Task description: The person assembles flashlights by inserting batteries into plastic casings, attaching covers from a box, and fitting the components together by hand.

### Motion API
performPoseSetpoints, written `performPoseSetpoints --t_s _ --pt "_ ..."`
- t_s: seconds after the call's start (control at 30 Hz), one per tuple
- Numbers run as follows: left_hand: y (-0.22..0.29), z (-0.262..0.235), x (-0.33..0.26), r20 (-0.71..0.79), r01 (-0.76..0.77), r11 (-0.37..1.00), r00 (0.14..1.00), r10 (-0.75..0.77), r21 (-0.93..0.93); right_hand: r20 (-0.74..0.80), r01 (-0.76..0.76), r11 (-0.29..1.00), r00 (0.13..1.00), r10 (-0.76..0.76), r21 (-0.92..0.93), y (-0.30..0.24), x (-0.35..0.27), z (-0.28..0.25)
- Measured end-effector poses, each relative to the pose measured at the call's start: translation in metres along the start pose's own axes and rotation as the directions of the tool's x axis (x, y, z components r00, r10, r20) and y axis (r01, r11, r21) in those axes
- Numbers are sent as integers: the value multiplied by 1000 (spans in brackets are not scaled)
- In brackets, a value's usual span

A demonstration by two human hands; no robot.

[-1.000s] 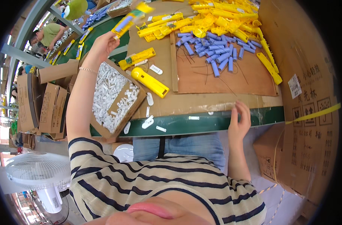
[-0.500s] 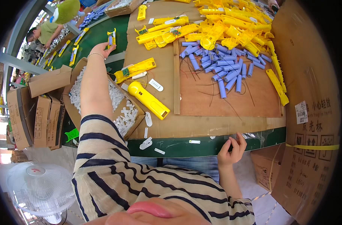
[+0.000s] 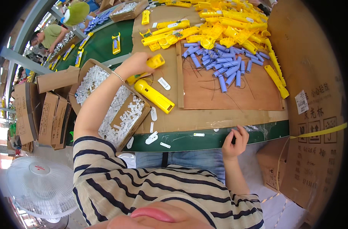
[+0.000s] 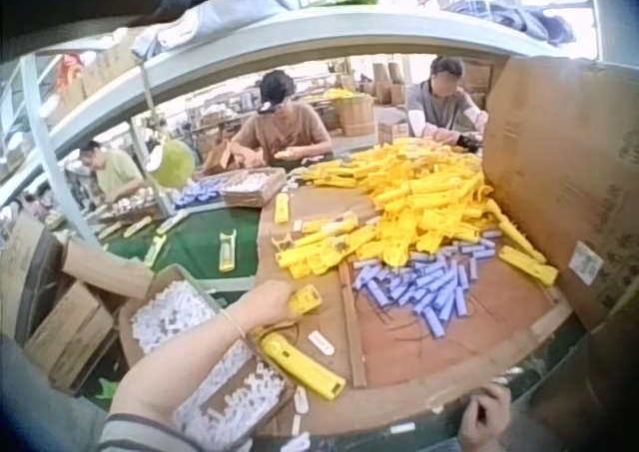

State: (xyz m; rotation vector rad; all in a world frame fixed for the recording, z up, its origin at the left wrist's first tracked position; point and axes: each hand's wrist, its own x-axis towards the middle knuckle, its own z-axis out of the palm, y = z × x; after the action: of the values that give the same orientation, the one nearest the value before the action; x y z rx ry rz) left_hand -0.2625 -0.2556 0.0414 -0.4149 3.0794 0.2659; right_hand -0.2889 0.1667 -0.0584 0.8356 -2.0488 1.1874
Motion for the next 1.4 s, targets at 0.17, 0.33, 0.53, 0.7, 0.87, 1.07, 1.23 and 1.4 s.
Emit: performPoseSetpoints --t_s 0.17,0.33,0.53,0.7,0.87,1.07,1.23,1.4 --pt "65 -47 -34 -454 -175 953 890 46 -246 166 -140 989 978 130 47 -3 11 -6" --pt "124 -63 -72 -457 -451 103 889 -32 -886 106 -224 816 974 198 533 -34 59 0" --pt "172 -55 -133 -242 -241 -27 961 134 -970 742 -711 219 657 -130 668 -86 88 25" --pt "167 -42 -165 -312 -308 176 950 3 -935 883 -939 162 214 -418 304 -124 55 33" --pt "154 -37 -181 -371 -389 -107 916 -155 -915 934 -919 314 126 -333 236 -119 35 21" --pt "150 -18 -189 -482 -536 -102 814 -324 -838 877 -856 238 395 -273 460 -112 57 -28" --pt "161 11 -185 -273 -347 -195 905 -325 -917 737 -844 -143 525 -426 518 -115 69 -47" --pt "165 26 -183 -227 -314 -281 926 -302 -907 752 -800 77 520 -404 595 -113 75 -49"
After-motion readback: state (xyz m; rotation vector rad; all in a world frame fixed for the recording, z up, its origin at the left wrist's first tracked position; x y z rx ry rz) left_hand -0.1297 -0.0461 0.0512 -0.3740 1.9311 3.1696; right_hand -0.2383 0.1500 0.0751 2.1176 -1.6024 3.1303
